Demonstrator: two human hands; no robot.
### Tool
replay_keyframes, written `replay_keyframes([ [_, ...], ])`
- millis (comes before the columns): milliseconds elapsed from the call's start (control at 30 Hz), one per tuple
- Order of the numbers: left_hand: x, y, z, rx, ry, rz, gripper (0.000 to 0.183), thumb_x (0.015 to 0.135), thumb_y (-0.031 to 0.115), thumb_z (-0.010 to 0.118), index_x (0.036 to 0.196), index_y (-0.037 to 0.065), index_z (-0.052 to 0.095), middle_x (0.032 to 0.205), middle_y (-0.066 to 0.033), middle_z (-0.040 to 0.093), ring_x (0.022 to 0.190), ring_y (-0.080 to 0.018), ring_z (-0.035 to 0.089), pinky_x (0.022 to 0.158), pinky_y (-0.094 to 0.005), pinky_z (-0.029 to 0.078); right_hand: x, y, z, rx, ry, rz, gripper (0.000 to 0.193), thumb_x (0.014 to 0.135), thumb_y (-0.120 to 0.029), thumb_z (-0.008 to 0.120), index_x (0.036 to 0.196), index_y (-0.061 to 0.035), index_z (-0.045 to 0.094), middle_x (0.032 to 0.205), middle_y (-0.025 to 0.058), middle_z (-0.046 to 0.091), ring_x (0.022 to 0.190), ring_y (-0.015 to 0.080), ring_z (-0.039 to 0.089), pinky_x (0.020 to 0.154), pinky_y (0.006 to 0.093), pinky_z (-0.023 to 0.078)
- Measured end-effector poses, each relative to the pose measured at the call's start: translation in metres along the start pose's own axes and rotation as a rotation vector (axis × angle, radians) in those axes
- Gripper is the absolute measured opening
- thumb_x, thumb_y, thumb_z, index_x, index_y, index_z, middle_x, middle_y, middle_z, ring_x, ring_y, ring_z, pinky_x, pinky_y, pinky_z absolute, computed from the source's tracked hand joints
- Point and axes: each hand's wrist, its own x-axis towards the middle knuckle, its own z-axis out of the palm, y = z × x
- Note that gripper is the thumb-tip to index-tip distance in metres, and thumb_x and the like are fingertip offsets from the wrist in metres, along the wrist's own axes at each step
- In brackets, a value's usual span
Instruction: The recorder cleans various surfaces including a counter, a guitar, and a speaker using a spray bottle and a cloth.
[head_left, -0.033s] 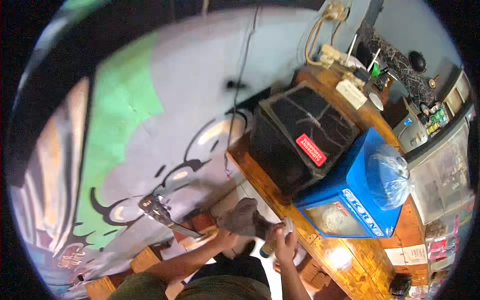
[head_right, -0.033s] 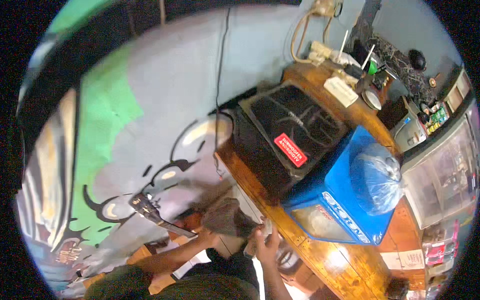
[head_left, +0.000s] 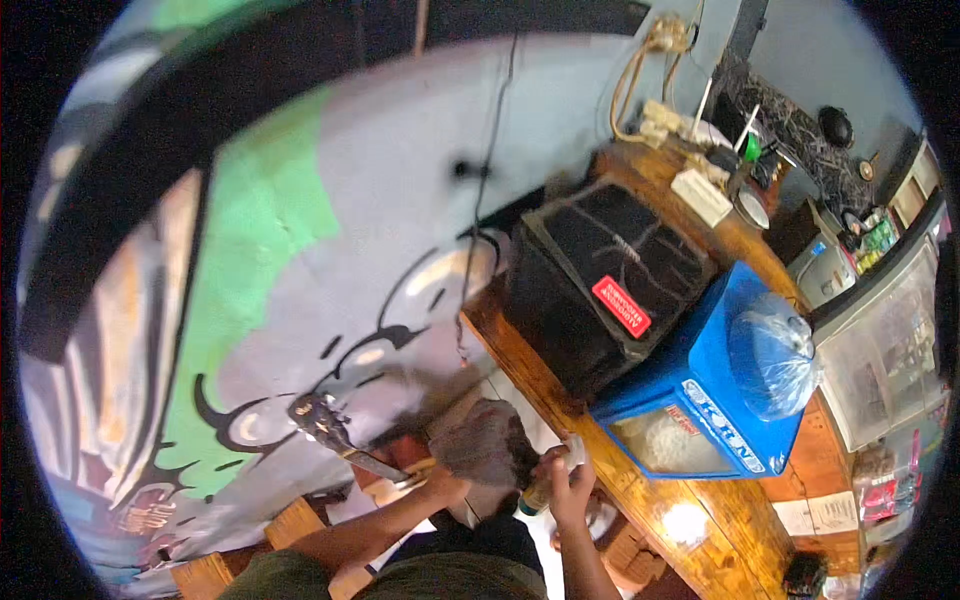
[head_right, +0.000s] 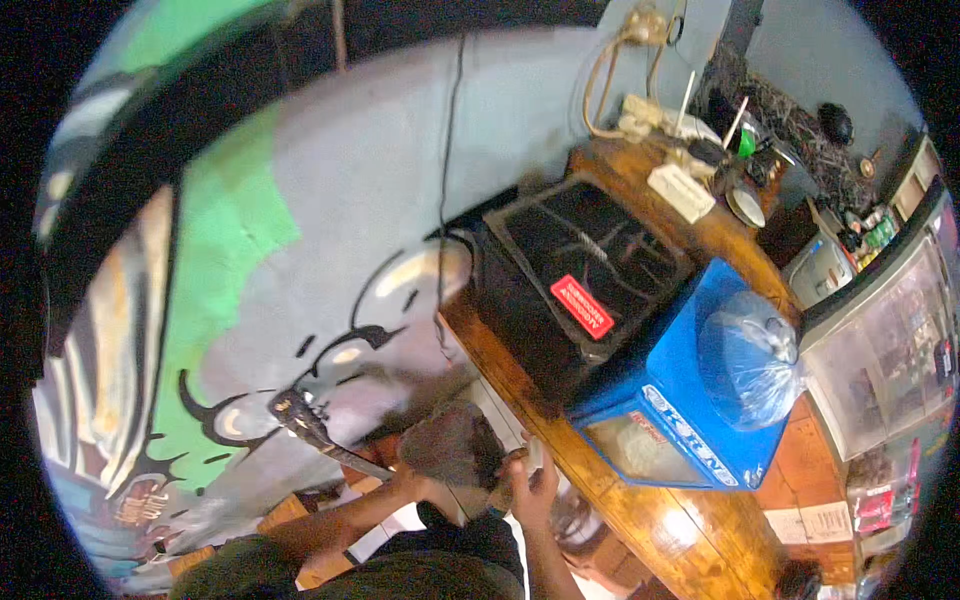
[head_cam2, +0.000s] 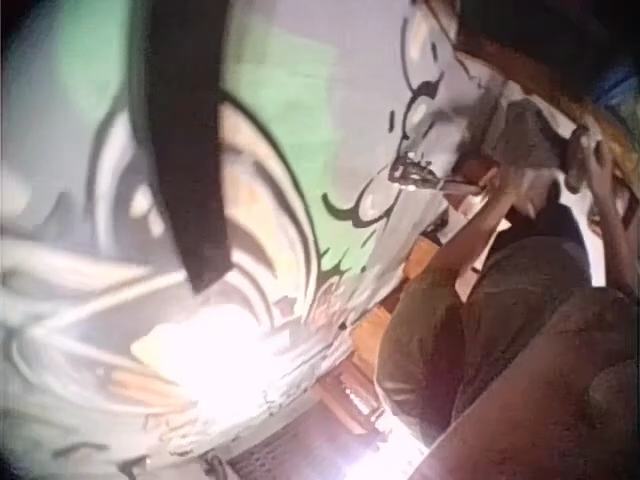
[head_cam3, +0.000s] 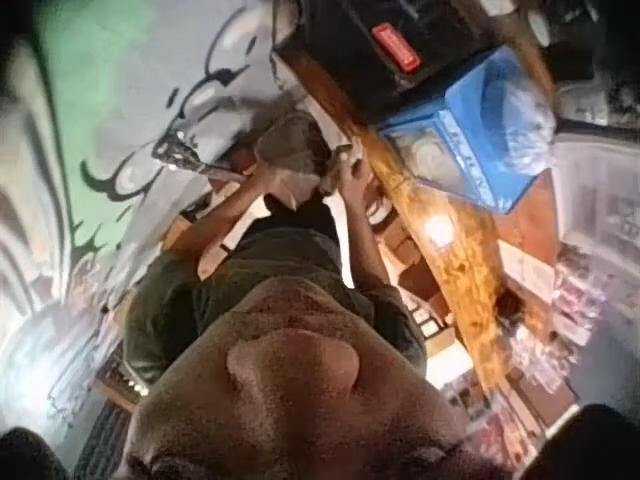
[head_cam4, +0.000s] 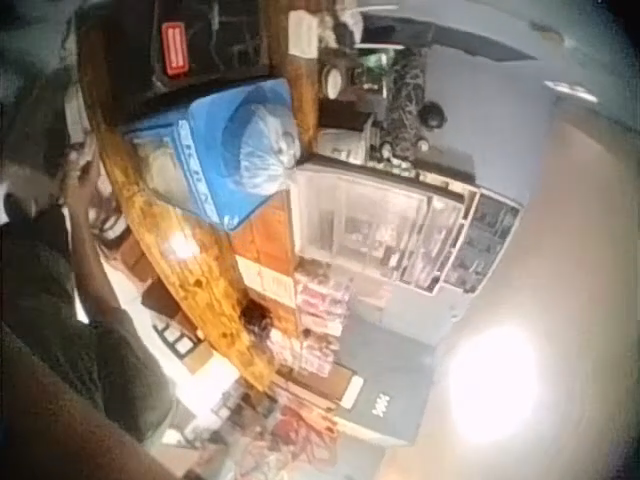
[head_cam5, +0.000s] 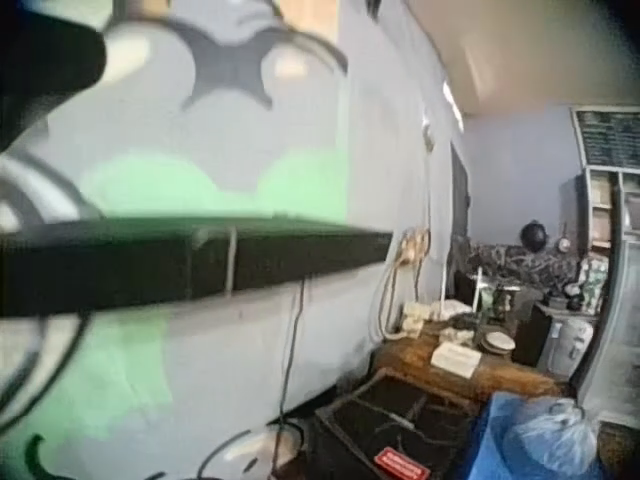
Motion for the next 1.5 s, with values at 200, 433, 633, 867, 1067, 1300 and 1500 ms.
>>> replay_keyframes([
  [200,-0.083,0.012,-0.080,0.023,0.321,-0.330,0.045,0.089,0.021,0.056,0.130,0.003,0.048,0.129,-0.0162,0.054,0.117,-0.0315,0.053,0.100,-0.0458,0.042,0.042,-0.068,0.067,0.377,-0.380,-0.050,0.067,0.094,-0.049,0.054,0.138,-0.0023,0.037,0.088,0.0113,0.059,0.074,0.0203,0.061,0.069,0.0344,0.052],
  [433,-0.074,0.129,-0.214,-0.630,0.796,-0.182,0.066,0.094,0.051,0.049,0.139,0.004,0.038,0.136,-0.0093,0.047,0.124,-0.0235,0.046,0.105,-0.0424,0.037,0.116,-0.235,0.139,0.482,-0.853,-0.220,0.057,0.094,-0.047,0.053,0.132,-0.0052,0.042,0.075,0.0094,0.058,0.063,0.0199,0.060,0.056,0.0329,0.050],
  [633,-0.053,0.191,-0.318,-0.049,1.052,-0.237,0.046,0.099,0.029,0.041,0.132,-0.002,0.047,0.128,-0.0128,0.055,0.116,-0.0233,0.052,0.101,-0.0392,0.039,0.142,-0.367,0.218,0.415,-1.088,-0.232,0.036,0.096,-0.044,0.052,0.103,-0.0088,0.052,0.073,0.0062,0.057,0.058,0.0179,0.059,0.052,0.0294,0.047],
  [867,0.028,0.210,-0.391,0.673,0.700,-0.381,0.041,0.082,0.023,0.052,0.117,0.002,0.059,0.114,-0.0216,0.061,0.111,-0.0376,0.055,0.096,-0.0442,0.042,0.138,-0.376,0.237,0.337,-0.990,-0.214,0.048,0.093,-0.047,0.058,0.113,-0.0035,0.053,0.073,0.0080,0.056,0.051,0.0167,0.057,0.049,0.0294,0.047],
  [1067,0.102,0.180,-0.386,0.974,0.757,0.226,0.059,0.078,0.037,0.063,0.129,0.008,0.053,0.123,-0.0155,0.058,0.122,-0.0355,0.050,0.105,-0.0473,0.036,0.140,-0.387,0.241,0.263,-1.028,-0.231,0.046,0.094,-0.046,0.056,0.116,-0.0052,0.055,0.071,0.0065,0.056,0.052,0.0174,0.058,0.050,0.0288,0.047],
  [1300,0.051,0.165,-0.413,0.843,0.812,0.246,0.060,0.077,0.032,0.067,0.131,0.011,0.053,0.133,-0.0144,0.051,0.127,-0.0335,0.044,0.109,-0.0465,0.031,0.165,-0.400,0.211,0.132,-0.871,-0.273,0.038,0.093,-0.046,0.057,0.092,-0.0090,0.052,0.072,0.0055,0.056,0.053,0.0157,0.057,0.051,0.0285,0.048],
  [1500,0.076,0.143,-0.399,1.060,0.752,0.095,0.064,0.077,0.029,0.065,0.136,0.010,0.049,0.140,-0.0167,0.043,0.133,-0.0357,0.036,0.113,-0.0468,0.025,0.180,-0.415,0.189,0.024,-0.891,-0.251,0.036,0.097,-0.044,0.050,0.095,-0.0088,0.052,0.073,0.0052,0.056,0.053,0.0169,0.057,0.050,0.0289,0.047],
])
